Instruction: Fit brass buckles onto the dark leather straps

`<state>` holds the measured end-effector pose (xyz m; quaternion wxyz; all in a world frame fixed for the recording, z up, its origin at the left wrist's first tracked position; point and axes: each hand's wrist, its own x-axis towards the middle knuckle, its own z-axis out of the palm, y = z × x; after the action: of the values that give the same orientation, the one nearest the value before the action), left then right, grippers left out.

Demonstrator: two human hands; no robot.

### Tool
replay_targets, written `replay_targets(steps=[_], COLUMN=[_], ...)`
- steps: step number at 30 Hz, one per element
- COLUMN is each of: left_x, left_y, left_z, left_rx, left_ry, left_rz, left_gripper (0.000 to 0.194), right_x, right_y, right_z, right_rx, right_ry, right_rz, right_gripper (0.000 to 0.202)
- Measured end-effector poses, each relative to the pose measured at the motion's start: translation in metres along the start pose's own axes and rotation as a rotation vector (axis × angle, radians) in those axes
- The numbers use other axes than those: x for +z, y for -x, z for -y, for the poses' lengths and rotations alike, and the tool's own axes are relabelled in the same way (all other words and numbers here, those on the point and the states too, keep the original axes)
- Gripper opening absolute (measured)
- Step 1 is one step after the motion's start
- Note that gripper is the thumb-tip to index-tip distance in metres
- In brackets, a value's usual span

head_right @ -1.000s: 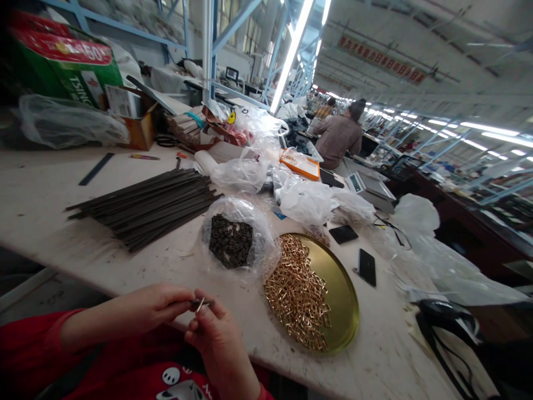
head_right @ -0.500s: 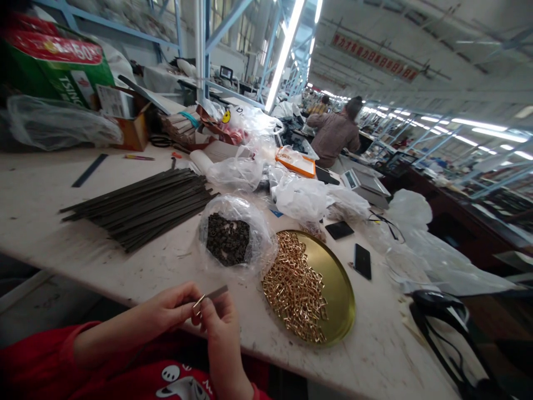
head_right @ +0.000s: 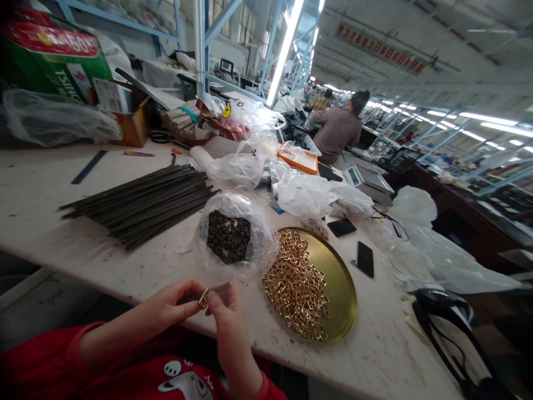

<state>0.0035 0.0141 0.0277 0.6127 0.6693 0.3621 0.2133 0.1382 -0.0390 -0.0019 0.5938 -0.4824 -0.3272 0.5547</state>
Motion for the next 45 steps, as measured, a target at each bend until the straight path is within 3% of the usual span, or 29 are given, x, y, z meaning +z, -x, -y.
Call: replay_targets(steps=[9,13,15,18,20,22,27,31,37,45], left_x=[0.004,0.007,0.007,0.007,0.007,0.008,0.004,0.003,0.008,0.008], left_y=[0.002,0.003,0.003,0.003,0.003,0.004,0.008,0.009,0.007,0.004], left_z=[0.006,0.006,0.009,0.012,0.01,0.006,0.004,0.007,0.01,0.01], left_rx=[-0.093,-0.128,-0.147,-0.174,-0.19,-0.212,-0.27,-0.348,-0.387,-0.314], left_ry=[0.12,0.164,0.169,0.185,0.2,0.23,0.338,0.401,0.364,0.185], left_rz=[-0.047,-0.046,-0.059,-0.103,-0.135,-0.156,-0.111,-0.047,-0.087,-0.068], left_gripper=[0.028,0.033,0.036,0.04,0.04,0.038,0.031,0.029,0.03,0.03], right_x=[0.007,0.003,-0.001,-0.005,-0.007,-0.008,-0.014,-0.019,-0.021,-0.026], right_y=[0.002,0.002,0.002,0.004,0.007,0.01,0.014,0.009,0.003,0.001], right_z=[-0.004,-0.007,-0.013,-0.02,-0.019,-0.013,0.013,0.018,0.013,0.017], right_rx=[0.0,-0.058,-0.149,-0.42,-0.595,-0.652,-0.421,-0.163,-0.154,-0.13], right_ry=[-0.043,0.08,0.236,0.597,0.783,0.829,0.554,0.358,0.62,0.83], right_rz=[0.028,0.014,-0.042,-0.131,-0.134,-0.073,0.219,0.346,0.338,0.333], right_gripper=[0.019,0.018,0.017,0.009,0.009,0.01,0.029,0.019,0.004,0.006])
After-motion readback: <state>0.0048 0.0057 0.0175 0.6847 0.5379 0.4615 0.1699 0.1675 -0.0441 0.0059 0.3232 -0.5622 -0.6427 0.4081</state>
